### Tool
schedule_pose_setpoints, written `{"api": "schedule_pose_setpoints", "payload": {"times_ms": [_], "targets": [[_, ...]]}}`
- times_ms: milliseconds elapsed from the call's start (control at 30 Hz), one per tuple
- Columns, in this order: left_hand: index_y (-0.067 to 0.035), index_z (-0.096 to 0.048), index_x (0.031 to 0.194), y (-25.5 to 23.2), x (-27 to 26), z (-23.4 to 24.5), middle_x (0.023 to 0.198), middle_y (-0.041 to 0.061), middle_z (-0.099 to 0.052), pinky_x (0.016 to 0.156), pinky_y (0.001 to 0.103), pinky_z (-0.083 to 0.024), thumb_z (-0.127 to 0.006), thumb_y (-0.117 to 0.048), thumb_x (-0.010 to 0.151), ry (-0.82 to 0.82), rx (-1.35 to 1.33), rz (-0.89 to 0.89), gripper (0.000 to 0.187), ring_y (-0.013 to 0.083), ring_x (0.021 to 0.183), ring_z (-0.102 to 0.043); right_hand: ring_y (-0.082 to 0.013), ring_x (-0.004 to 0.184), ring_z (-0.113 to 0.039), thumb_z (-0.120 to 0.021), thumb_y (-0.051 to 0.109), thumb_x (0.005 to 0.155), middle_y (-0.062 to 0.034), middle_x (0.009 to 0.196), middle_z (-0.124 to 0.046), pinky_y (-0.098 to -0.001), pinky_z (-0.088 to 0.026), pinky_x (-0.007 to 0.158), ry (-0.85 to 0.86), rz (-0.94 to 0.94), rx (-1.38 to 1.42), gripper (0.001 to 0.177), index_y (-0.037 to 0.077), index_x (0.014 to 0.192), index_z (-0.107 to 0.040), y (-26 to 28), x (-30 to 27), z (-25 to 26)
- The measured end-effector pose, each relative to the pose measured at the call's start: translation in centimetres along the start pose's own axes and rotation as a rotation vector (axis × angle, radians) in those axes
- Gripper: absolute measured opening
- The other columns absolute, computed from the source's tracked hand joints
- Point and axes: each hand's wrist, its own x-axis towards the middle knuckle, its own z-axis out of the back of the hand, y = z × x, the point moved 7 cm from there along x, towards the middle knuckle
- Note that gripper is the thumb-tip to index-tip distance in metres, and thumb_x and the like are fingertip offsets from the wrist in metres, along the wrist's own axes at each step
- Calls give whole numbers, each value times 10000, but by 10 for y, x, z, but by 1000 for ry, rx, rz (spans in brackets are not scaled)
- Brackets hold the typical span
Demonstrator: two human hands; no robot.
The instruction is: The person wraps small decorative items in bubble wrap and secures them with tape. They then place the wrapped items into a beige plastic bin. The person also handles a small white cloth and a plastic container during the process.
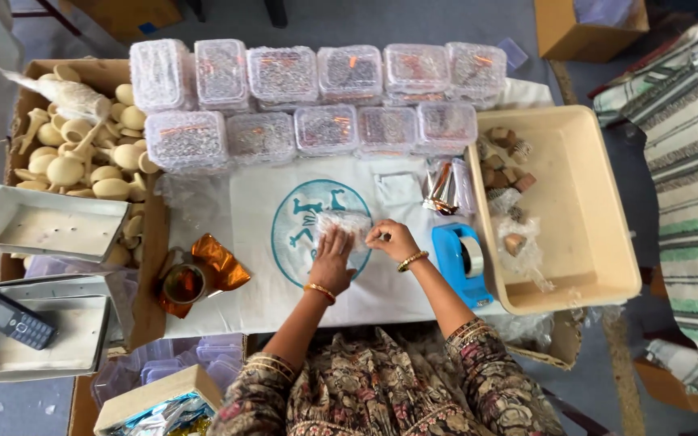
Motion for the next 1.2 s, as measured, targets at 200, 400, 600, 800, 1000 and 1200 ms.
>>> {"api": "schedule_pose_setpoints", "payload": {"times_ms": [200, 400, 600, 800, 1000, 1200], "targets": [[-55, -359, 1552, -4, -6, 5, 1619, 163, -316, 1239, 477, -175, -777, -260, 803, -78, -73, 29, 882, 361, 1534, -185, -89, 801, -691, -767, -37, 824, -31, 892, -767, -259, -577, 747, 144, -86, 194, 133, 41, 930, -782, -34, 40, -34], [-37, -444, 1507, 4, -5, -3, 1614, 174, -327, 1246, 471, -207, -741, -174, 806, -91, -141, 4, 773, 364, 1543, -206, -101, 796, -701, -762, -34, 810, -39, 860, -759, -264, -574, 749, 105, -74, 54, 210, 41, 1007, -752, -21, 49, -37], [-62, -461, 1486, 0, -8, 15, 1521, 273, -352, 1245, 467, -229, -719, -124, 767, -83, -213, 47, 767, 392, 1518, -235, -118, 811, -732, -783, -20, 794, -39, 870, -769, -280, -570, 740, 1, 16, -48, 160, 42, 930, -728, -3, 46, -36], [-37, -419, 1507, 1, -9, 9, 1496, 247, -384, 1244, 483, -214, -695, -102, 739, -106, -208, 14, 819, 412, 1517, -224, -187, 746, -715, -808, 24, 766, -46, 824, -748, -318, -568, 714, -107, 74, -223, 149, 58, 871, -708, 15, 42, -37], [56, -412, 1476, 4, -8, 1, 1515, 271, -368, 1252, 478, -206, -657, -88, 732, -114, -219, -7, 796, 420, 1525, -216, -258, 860, -719, -819, 63, 790, -26, 866, -728, -396, -563, 741, -152, 81, -373, 360, 112, 1069, -597, 26, 39, -44], [19, -446, 1454, 0, -7, 4, 1643, 232, -260, 1248, 469, -213, -590, -42, 743, -132, -98, -11, 728, 400, 1540, -202, -357, 904, -638, -917, 94, 601, -115, 1073, -556, -460, -527, 715, -185, -54, -441, 568, 117, 1051, -570, 44, 52, -25]]}}
